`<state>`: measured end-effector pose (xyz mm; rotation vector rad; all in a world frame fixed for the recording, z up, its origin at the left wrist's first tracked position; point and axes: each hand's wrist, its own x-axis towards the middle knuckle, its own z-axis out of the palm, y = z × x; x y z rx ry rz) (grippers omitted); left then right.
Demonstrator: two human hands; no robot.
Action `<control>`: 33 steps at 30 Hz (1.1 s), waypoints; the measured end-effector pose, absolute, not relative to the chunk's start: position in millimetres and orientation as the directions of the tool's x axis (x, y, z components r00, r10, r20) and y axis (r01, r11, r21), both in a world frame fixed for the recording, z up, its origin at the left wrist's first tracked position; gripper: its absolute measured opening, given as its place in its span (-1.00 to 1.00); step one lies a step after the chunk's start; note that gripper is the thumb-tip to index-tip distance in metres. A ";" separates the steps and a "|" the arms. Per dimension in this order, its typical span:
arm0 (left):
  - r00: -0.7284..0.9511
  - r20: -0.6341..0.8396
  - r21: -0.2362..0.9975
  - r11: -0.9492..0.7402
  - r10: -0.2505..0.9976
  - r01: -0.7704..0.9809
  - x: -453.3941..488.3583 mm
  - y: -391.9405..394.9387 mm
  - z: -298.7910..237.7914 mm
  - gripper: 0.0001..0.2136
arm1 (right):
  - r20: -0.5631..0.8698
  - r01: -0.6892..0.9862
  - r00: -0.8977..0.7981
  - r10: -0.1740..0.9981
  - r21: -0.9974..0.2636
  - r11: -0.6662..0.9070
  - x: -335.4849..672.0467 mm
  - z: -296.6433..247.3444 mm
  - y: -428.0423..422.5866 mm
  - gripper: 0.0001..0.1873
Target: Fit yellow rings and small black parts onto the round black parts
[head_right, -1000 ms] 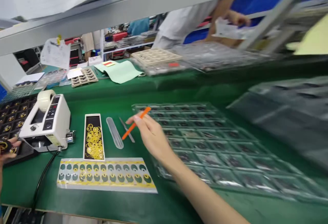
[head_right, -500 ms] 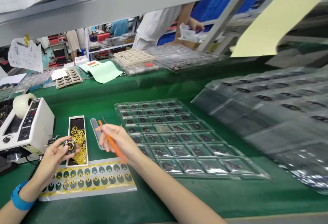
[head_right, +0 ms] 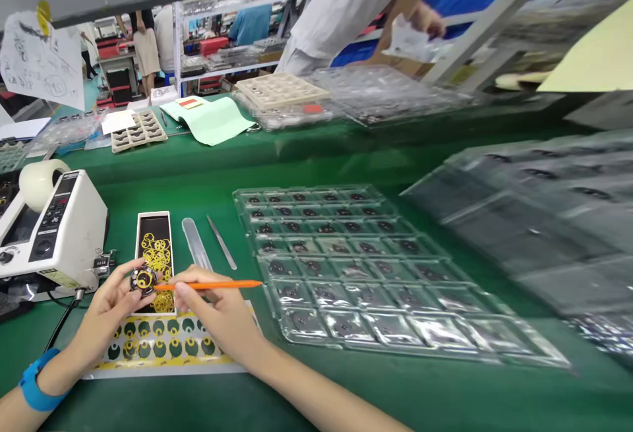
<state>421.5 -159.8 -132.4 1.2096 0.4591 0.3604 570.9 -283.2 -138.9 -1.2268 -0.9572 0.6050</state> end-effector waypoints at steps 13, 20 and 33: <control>0.847 -0.053 0.956 0.272 0.528 -0.110 419.9 -165.3 -142.2 -0.62 | 0.227 0.061 0.625 0.747 -0.968 0.243 553.1 -146.6 -281.2 -0.77; 0.877 -0.072 0.928 0.354 0.474 -0.115 419.2 -161.7 -138.9 -0.63 | 0.619 0.488 0.397 0.678 -0.768 0.415 556.3 -147.4 -282.2 -0.92; 0.885 -0.163 0.897 0.440 0.437 -0.052 420.5 -159.7 -137.5 -0.62 | 0.842 0.798 -0.065 0.535 -0.278 0.534 569.1 -143.1 -283.9 -0.81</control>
